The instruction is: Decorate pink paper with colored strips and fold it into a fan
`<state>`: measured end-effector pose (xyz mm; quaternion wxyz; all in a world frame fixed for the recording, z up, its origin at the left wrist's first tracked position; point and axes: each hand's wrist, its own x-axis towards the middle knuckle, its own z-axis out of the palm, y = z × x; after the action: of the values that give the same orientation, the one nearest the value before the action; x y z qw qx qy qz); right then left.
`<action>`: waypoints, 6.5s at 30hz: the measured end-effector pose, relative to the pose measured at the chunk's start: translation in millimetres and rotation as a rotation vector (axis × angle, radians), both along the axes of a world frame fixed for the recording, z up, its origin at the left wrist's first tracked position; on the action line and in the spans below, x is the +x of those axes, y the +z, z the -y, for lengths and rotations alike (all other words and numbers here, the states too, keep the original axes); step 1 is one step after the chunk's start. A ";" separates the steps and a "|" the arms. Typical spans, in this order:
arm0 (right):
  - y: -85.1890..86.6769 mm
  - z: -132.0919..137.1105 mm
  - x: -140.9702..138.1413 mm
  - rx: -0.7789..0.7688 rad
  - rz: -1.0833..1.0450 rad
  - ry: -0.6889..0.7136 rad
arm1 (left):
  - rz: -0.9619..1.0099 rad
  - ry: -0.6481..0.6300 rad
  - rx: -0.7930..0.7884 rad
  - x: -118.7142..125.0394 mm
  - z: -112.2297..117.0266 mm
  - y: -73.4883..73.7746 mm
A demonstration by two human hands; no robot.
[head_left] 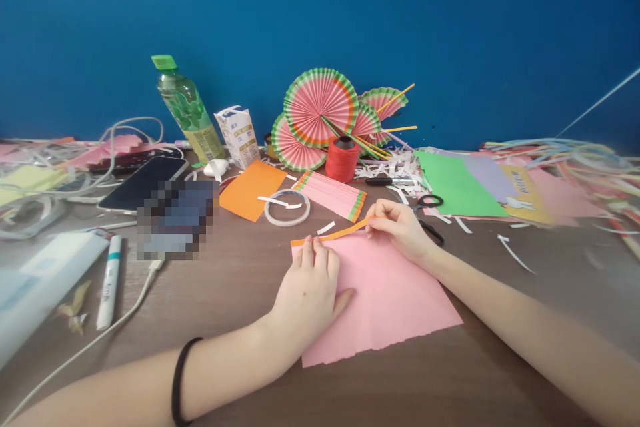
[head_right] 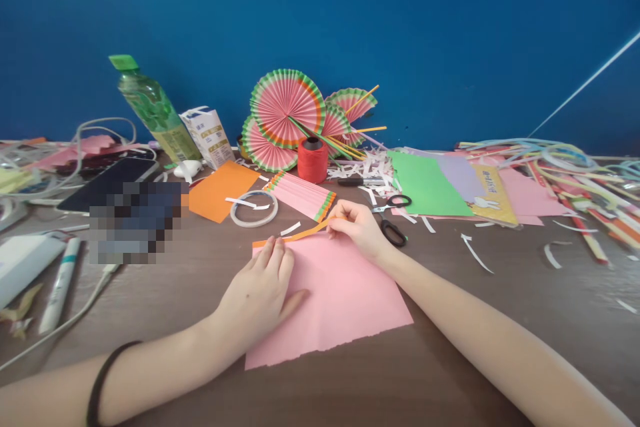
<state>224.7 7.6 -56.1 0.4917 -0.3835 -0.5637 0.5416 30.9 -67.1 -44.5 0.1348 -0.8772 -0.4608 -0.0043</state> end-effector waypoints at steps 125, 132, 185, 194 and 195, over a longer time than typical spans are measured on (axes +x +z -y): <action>41.3 -8.4 29.1 -0.050 1.375 -0.036 | 0.007 0.000 -0.091 -1.8 -8.0 11.3; 40.5 -7.7 28.0 -0.052 1.387 -0.062 | 0.003 -0.008 -0.070 -1.8 -7.0 11.4; 47.2 -10.1 40.0 -0.026 1.474 -0.059 | 0.032 -0.008 -0.076 -1.1 -7.7 12.7; 49.4 -9.1 38.3 -0.038 1.528 -0.079 | 0.019 -0.001 -0.097 -1.2 -8.5 12.5; 49.9 -8.7 38.0 -0.044 1.545 -0.084 | 0.016 -0.001 -0.097 -1.1 -8.6 12.4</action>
<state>262.7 16.3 -6.2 -0.0286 -0.6833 -0.7209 0.1123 29.8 -58.5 -32.2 0.0883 -0.8828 -0.4612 0.0111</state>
